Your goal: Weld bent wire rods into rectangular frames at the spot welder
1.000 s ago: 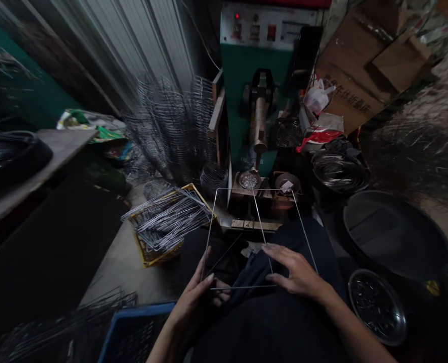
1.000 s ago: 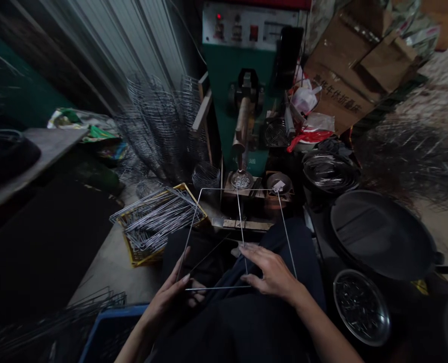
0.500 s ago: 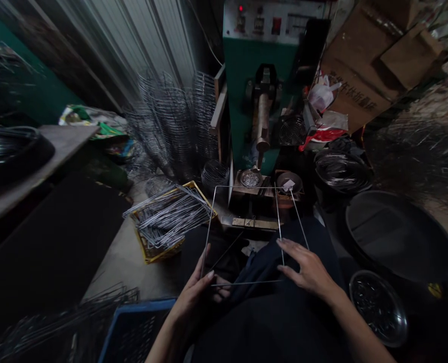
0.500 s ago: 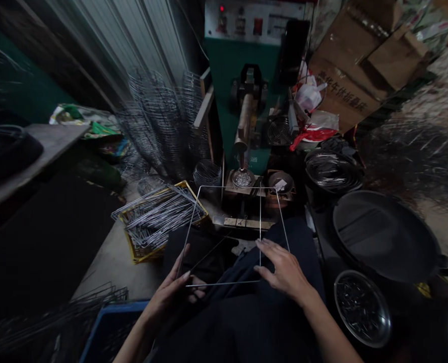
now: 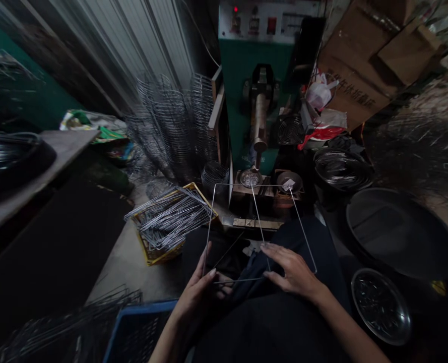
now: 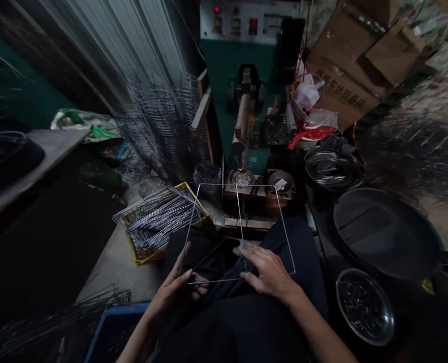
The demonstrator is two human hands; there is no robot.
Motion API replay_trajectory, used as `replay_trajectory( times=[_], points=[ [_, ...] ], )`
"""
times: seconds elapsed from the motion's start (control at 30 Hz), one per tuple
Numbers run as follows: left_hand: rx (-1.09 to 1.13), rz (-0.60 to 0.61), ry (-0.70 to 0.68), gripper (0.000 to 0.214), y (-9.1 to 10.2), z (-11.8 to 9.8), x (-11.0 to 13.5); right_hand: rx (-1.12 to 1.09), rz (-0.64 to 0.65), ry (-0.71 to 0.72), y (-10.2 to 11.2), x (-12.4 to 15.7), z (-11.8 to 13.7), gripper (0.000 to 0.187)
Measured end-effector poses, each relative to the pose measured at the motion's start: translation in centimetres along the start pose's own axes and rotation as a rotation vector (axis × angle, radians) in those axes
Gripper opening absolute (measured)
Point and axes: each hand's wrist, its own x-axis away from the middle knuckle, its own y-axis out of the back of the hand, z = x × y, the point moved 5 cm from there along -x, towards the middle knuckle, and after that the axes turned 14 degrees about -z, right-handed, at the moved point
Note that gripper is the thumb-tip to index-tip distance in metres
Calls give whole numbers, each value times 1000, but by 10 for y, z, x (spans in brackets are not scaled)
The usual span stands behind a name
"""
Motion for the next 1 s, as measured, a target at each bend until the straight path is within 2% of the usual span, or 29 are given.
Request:
replay_trajectory(
  times=[0.37, 0.83, 1.0],
  points=[
    [-13, -1, 15, 91, -12, -2, -1, 23, 4, -36, 2, 5, -4, 61],
    [-3, -8, 26, 92, -15, -2, 2, 68, 22, -135, 0, 7, -9, 59],
    [17, -4, 29, 94, -17, -3, 4, 145, -75, -191, 14, 11, -17, 55]
  ],
)
